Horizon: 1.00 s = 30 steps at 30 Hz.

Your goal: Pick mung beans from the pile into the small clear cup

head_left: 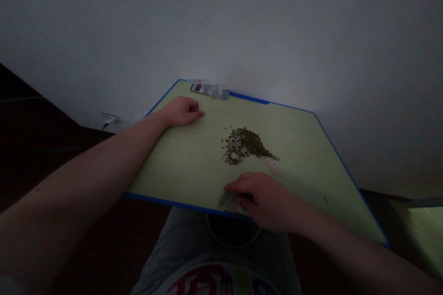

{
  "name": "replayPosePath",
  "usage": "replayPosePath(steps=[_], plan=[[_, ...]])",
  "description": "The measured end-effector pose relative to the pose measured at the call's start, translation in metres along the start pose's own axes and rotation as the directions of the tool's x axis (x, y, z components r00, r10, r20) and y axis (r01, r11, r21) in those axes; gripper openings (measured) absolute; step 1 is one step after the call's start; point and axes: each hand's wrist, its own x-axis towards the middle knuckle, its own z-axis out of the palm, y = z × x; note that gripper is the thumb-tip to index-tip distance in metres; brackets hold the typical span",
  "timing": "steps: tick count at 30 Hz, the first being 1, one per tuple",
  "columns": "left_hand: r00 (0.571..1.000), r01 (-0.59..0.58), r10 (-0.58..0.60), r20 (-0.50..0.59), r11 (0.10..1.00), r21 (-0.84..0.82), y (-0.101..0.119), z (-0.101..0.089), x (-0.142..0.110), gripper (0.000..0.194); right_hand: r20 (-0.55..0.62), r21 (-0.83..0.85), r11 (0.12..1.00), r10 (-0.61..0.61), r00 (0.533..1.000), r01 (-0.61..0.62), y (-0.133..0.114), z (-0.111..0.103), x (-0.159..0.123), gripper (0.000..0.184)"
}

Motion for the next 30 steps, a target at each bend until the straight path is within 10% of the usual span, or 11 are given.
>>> replayPosePath(steps=[23, 30], plan=[[1.000, 0.005, -0.005, 0.011, 1.000, -0.001, 0.001, -0.001, 0.001, 0.038, -0.097, 0.085, 0.985, 0.158, 0.983, -0.150, 0.006, 0.007, -0.029, 0.036], [1.000, 0.003, -0.003, 0.005, 1.000, -0.017, 0.002, -0.002, -0.001, 0.037, -0.082, -0.077, 0.997, -0.012, 0.997, 0.006, 0.004, -0.010, 0.013, 0.035]])
